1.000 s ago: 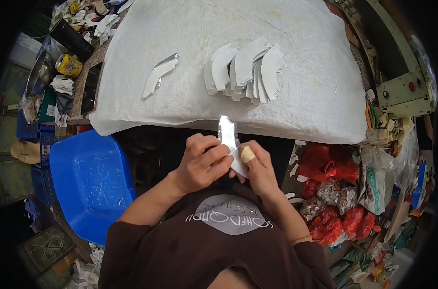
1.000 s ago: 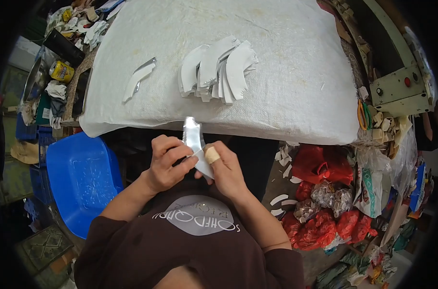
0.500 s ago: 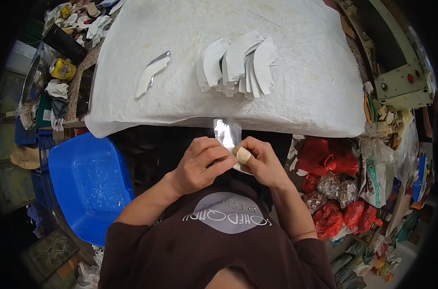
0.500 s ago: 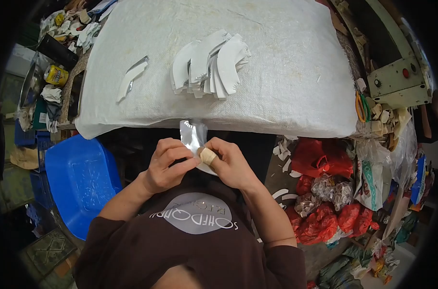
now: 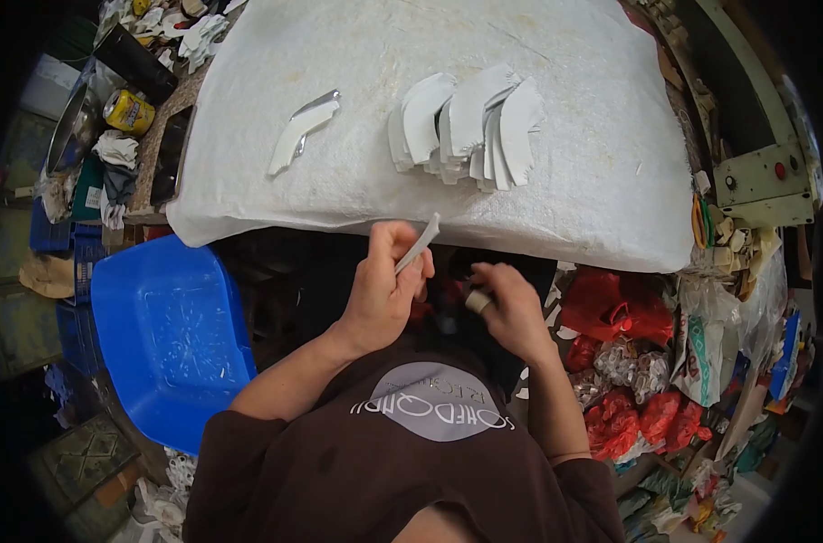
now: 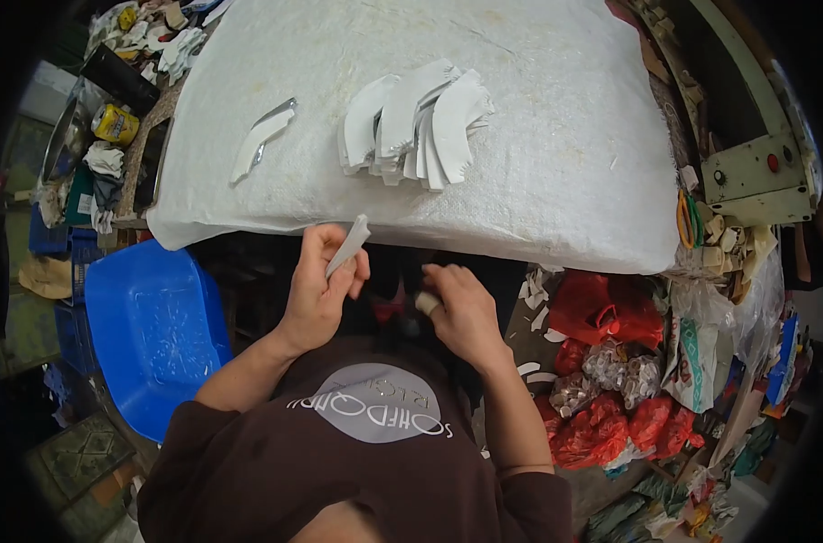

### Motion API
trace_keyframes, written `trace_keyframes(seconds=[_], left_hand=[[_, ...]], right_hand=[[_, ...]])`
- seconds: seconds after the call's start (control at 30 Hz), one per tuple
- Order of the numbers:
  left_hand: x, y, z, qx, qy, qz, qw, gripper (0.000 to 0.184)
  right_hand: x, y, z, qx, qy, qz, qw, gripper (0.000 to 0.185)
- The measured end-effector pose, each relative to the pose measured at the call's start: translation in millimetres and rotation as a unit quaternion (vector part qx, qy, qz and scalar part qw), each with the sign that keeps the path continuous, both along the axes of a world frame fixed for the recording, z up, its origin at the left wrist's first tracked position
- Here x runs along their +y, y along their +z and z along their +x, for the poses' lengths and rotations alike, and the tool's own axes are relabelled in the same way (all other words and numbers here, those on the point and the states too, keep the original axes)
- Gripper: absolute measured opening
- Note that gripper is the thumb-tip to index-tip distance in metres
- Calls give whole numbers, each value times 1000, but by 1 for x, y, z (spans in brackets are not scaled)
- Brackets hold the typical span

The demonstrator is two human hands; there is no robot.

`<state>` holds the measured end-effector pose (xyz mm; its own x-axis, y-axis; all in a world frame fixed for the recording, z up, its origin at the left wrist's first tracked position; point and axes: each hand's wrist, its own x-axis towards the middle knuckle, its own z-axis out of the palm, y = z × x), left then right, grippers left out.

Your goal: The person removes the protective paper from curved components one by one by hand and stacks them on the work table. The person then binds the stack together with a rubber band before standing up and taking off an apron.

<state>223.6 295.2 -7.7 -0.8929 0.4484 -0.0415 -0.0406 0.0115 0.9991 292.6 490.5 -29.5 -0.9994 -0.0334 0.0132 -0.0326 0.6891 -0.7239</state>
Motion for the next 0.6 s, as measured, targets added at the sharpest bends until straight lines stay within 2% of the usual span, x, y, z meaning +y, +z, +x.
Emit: trace_keyframes(seconds=[0.03, 0.1, 0.13, 0.2, 0.23, 0.37, 0.43, 0.53, 0.6], left_hand=[[1, 3, -1, -3, 1, -1, 1000, 15], [5, 9, -4, 15, -65, -74, 995, 35], [8, 8, -4, 17, -70, -73, 995, 35], [13, 5, -3, 225, -40, -96, 969, 48], [17, 5, -2, 287, -31, -117, 950, 53], [20, 0, 1, 320, -19, -193, 927, 52], [21, -1, 0, 414, -3, -250, 875, 54], [22, -1, 0, 437, -3, -266, 859, 55], [21, 0, 1, 423, -8, -261, 868, 54]], right_hand=[[-4, 13, -3, 20, -25, -60, 998, 27], [-14, 38, -10, 48, -57, -172, 982, 18], [-19, 46, -13, 49, -61, -171, 982, 18], [-29, 53, -18, 2, -70, -296, 953, 16], [-33, 52, -20, -9, -72, -321, 944, 15], [-35, 55, -23, -28, -68, -313, 947, 11], [-31, 54, -23, -67, -75, -323, 941, 9], [-27, 50, -23, -91, -67, -338, 934, 11], [-24, 46, -24, -95, -61, -367, 924, 10]])
